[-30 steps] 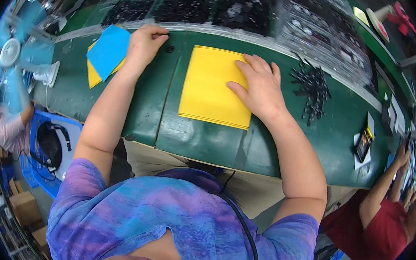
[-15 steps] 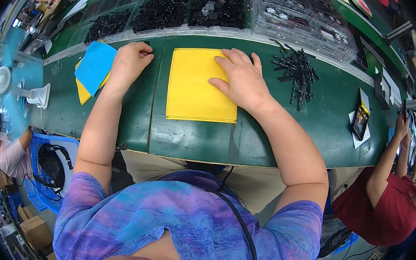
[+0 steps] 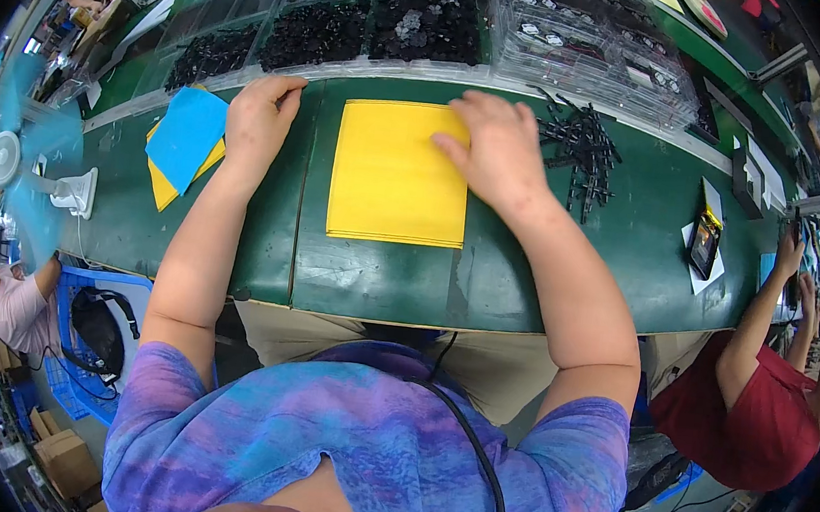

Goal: Assembling a handheld electronic device at a factory workstation.

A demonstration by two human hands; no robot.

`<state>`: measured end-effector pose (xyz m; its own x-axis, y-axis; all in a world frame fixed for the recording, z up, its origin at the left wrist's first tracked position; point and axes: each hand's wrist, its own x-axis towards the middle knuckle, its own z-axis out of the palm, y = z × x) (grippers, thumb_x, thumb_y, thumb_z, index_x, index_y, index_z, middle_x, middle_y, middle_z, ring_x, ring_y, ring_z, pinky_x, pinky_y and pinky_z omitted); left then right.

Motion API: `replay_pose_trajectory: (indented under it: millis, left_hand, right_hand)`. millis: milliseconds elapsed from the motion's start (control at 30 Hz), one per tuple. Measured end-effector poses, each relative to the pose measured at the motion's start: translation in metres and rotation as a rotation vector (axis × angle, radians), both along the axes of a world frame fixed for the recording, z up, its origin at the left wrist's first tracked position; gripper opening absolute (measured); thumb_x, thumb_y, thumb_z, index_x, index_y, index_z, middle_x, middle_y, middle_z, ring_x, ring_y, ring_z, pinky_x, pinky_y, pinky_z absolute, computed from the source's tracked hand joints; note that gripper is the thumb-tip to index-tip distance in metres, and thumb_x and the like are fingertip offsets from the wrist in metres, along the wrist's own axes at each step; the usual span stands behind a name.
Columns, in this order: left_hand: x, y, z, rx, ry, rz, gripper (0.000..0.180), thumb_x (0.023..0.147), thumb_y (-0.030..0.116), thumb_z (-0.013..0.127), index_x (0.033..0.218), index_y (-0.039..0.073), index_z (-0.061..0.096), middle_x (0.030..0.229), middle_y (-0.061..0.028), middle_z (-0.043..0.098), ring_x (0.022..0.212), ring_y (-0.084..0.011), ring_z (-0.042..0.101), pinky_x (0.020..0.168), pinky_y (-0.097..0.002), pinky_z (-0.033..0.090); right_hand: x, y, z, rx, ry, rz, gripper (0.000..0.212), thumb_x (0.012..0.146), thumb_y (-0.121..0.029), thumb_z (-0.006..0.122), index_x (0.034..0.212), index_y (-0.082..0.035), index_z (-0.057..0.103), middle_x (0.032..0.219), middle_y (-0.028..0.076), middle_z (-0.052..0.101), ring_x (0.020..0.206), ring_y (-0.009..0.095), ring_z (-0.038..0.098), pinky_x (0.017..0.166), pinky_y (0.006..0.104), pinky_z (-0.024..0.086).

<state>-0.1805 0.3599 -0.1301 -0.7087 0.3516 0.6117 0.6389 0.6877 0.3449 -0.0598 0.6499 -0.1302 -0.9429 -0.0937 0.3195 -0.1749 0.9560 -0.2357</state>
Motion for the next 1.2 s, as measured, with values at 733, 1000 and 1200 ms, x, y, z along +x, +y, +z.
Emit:
replay_pose_trajectory:
  millis: [733, 1000, 1200]
  left_hand:
    - [-0.001, 0.006, -0.003, 0.015, 0.067, -0.211, 0.014, 0.084, 0.014, 0.073, 0.094, 0.006, 0.074, 0.099, -0.0079, 0.073, 0.098, -0.0259, 0.065, 0.085, -0.0354, 0.052]
    - [0.006, 0.012, -0.005, 0.07, 0.025, -0.244, 0.011, 0.082, 0.013, 0.072, 0.09, 0.005, 0.074, 0.096, -0.0076, 0.073, 0.096, -0.0274, 0.065, 0.087, -0.0381, 0.051]
    - [0.01, 0.009, -0.005, 0.052, 0.015, -0.285, 0.011, 0.082, 0.013, 0.072, 0.088, 0.004, 0.074, 0.096, -0.0067, 0.073, 0.095, -0.0267, 0.065, 0.088, -0.0384, 0.051]
  right_hand:
    - [-0.011, 0.11, 0.023, -0.257, -0.166, -0.464, 0.014, 0.082, -0.02, 0.07, 0.09, -0.01, 0.075, 0.092, 0.011, 0.074, 0.089, 0.031, 0.069, 0.081, 0.0407, 0.053]
    - [0.014, 0.161, 0.005, -0.268, 0.006, -0.415, 0.036, 0.088, -0.031, 0.071, 0.11, -0.002, 0.071, 0.104, 0.019, 0.072, 0.097, 0.033, 0.069, 0.088, 0.0389, 0.052]
    - [0.023, 0.144, -0.001, -0.13, 0.073, -0.236, 0.039, 0.09, -0.036, 0.069, 0.113, -0.005, 0.069, 0.106, 0.015, 0.064, 0.106, 0.033, 0.061, 0.095, 0.0389, 0.048]
